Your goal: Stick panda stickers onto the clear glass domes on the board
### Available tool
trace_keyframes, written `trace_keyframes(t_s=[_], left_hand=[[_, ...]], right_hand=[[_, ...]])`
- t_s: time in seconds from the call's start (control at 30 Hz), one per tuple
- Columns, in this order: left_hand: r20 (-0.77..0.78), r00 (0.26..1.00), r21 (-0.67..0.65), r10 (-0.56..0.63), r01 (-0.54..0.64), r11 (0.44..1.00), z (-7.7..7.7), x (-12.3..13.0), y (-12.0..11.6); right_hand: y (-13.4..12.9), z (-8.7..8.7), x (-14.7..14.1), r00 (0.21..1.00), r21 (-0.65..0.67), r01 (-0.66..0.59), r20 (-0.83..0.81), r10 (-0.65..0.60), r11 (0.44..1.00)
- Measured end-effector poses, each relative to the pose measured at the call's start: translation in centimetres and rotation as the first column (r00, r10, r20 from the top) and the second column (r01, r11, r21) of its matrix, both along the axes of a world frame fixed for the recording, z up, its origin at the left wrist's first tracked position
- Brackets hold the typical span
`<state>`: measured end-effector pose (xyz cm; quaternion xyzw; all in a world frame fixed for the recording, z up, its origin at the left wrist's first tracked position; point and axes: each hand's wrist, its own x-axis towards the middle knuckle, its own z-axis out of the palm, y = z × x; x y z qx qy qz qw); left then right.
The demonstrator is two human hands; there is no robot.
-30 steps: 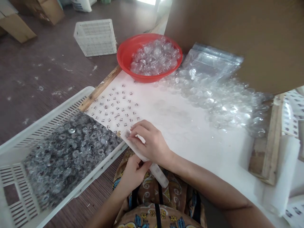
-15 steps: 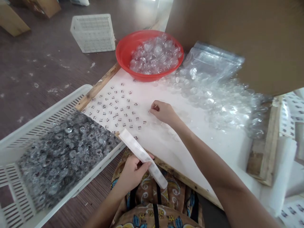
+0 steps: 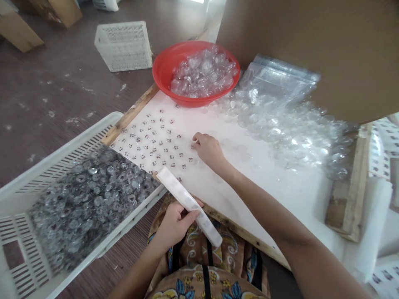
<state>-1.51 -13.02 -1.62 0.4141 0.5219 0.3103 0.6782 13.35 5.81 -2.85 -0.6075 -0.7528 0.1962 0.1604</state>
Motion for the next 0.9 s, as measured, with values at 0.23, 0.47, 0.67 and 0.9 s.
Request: trace_keyframes(t_s=[0.23,0.47,0.67,0.9], left_hand=[[0.478,0.866,-0.144,0.146,-0.087,0.986,0.0,-2.6,0.7],[0.623,0.758,-0.279,0.194,-0.016,0.960,-1.5,-2.5,0.1],[0.665,0.733,-0.268,0.142,0.057,0.962,-0.2,-1.2,0.1],[0.712,0.678,-0.285,0.183,0.041,0.958,0.6,-0.5,0.2]], right_hand=[[-2.4,3.0,0.3,0.919,0.125,-0.247,-0.284,0.274,0.961],[-5.6,7.6,-0.4,0.625,0.291,-0.648,-0.326,0.710,0.704],[-6.6,8.6,-0.7,0.465,0.319,-0.764,-0.329,0.822,0.561],[-7.0,7.9,-0.1,0.438,0.255,-0.766,-0.465,0.770,0.590]])
